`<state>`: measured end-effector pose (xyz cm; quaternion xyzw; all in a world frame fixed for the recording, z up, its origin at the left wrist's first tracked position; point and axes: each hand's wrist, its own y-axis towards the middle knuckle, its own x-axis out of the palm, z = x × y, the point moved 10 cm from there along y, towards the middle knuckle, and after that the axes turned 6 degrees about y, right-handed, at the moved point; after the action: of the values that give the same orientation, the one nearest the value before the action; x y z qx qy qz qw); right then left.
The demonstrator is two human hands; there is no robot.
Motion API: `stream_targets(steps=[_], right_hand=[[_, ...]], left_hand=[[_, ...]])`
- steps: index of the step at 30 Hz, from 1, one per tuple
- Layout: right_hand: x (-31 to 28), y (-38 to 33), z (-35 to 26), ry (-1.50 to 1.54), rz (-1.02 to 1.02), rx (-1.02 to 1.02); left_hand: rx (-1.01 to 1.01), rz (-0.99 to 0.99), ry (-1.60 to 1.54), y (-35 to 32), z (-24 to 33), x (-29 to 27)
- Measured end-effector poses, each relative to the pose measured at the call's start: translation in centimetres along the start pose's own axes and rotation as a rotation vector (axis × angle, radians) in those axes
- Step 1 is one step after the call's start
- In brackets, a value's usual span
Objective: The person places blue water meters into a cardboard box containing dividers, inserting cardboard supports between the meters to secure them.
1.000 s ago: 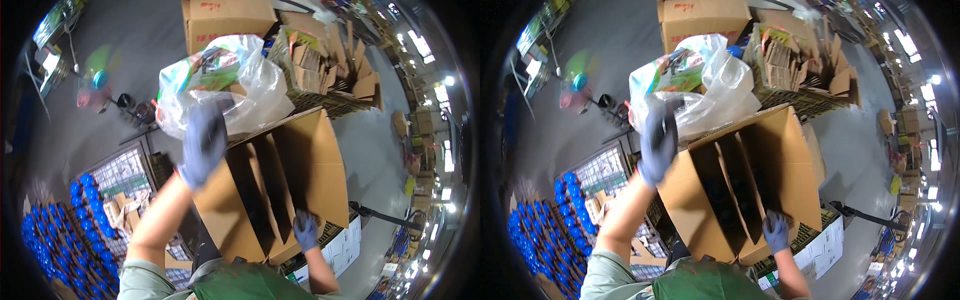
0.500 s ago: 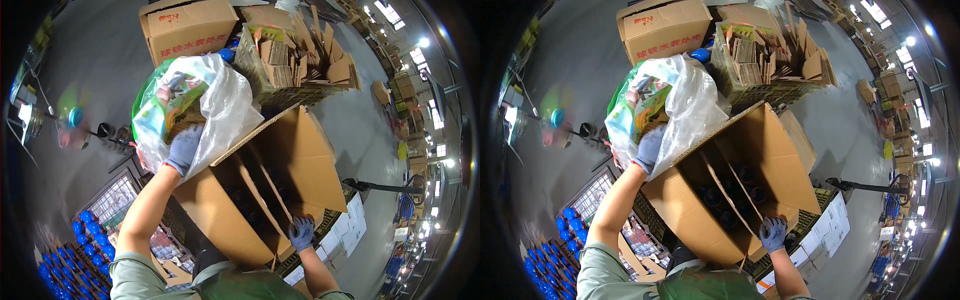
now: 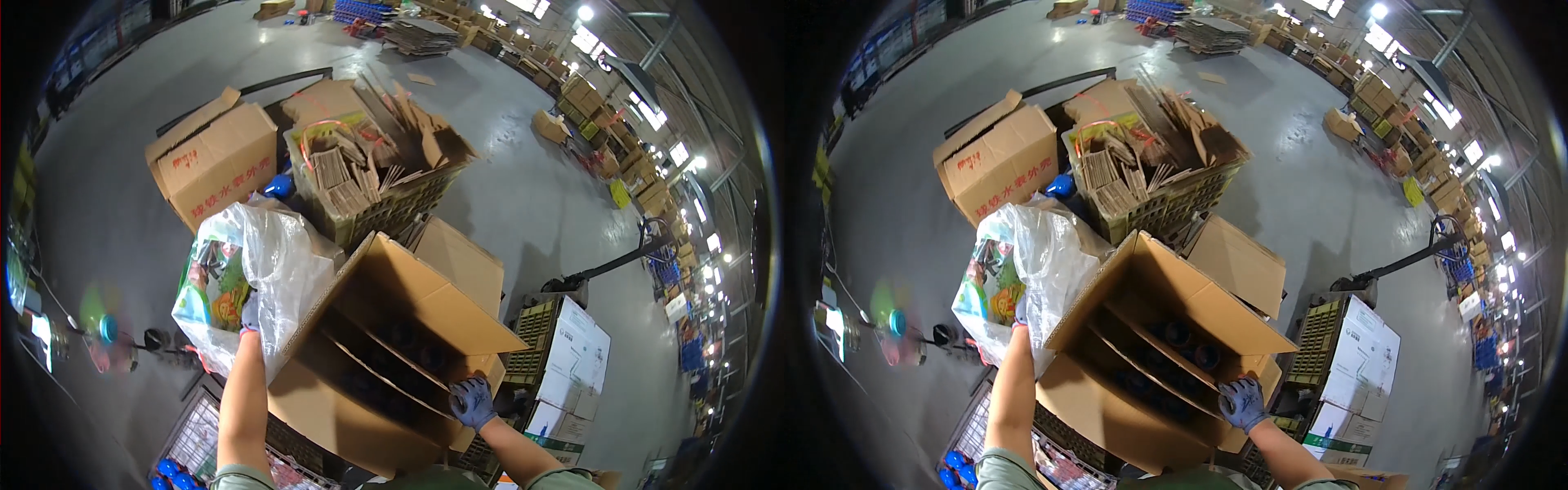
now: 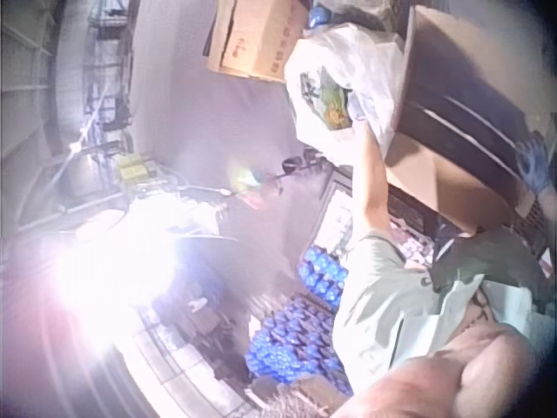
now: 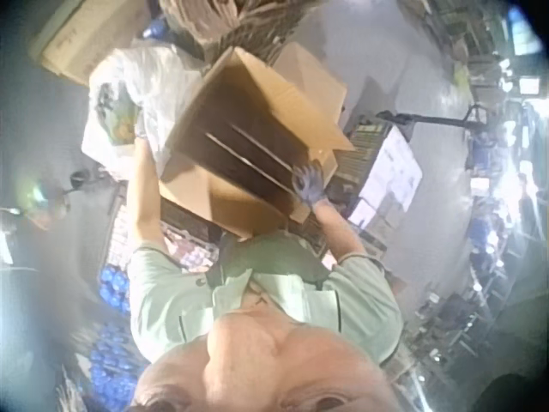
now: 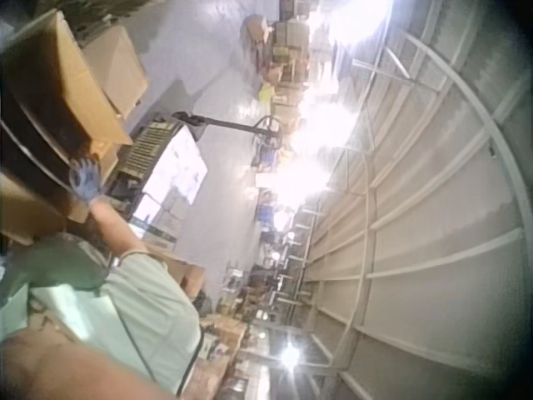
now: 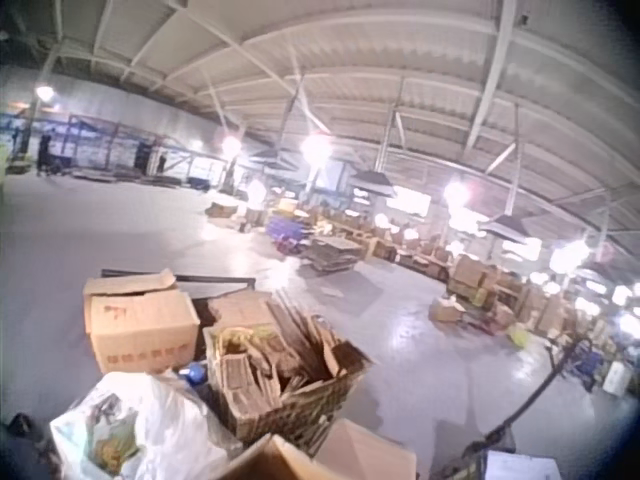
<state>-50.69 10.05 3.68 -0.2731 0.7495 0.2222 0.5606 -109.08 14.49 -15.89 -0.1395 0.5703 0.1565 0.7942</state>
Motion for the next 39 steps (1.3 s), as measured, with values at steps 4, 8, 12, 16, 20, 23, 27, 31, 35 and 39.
stream_targets(steps=[4, 8, 12, 16, 20, 23, 27, 31, 35, 39], right_hand=[[-1.3, -1.2, 0.8, 0.035, -0.002, 0.0], [-2.2, -1.3, 0.5, 0.058, 0.088, -0.075], [-2.1, -1.3, -0.3, 0.15, 0.137, -0.186], [-3.0, -2.0, -0.1, 0.21, 0.123, -0.134], [-1.9, -2.5, 0.6, 0.251, 0.144, -0.142], [-1.7, -3.0, 0.3, 0.234, 0.204, -0.23], [-1.1, -2.7, 0.8, 0.239, 0.13, -0.209], [-1.1, -2.7, 1.0, 0.287, 0.08, -0.206], [-2.7, -3.1, 0.8, 0.295, 0.12, -0.208], [-2.8, -3.5, 0.7, 0.263, 0.179, -0.235]], left_hand=[[0.004, -0.166, -0.04, 1.0, 5.5, -1.8], [0.012, -0.14, -0.036, 0.2, 7.6, -7.2], [0.025, 0.011, 0.041, -1.8, 9.3, -14.1], [0.049, 0.113, 0.206, -2.6, 11.9, -21.3], [0.089, 0.303, 0.749, -3.6, 12.8, -26.8], [0.137, 0.585, 1.018, -5.8, 15.8, -29.9], [-0.286, -0.173, -0.043, -7.7, 16.2, -24.8], [-0.201, 0.024, 0.028, -9.7, 16.2, -22.0], [-0.213, 0.174, 0.067, -10.7, 16.0, -22.6], [-0.229, 0.294, 0.102, -10.2, 16.1, -24.0]])
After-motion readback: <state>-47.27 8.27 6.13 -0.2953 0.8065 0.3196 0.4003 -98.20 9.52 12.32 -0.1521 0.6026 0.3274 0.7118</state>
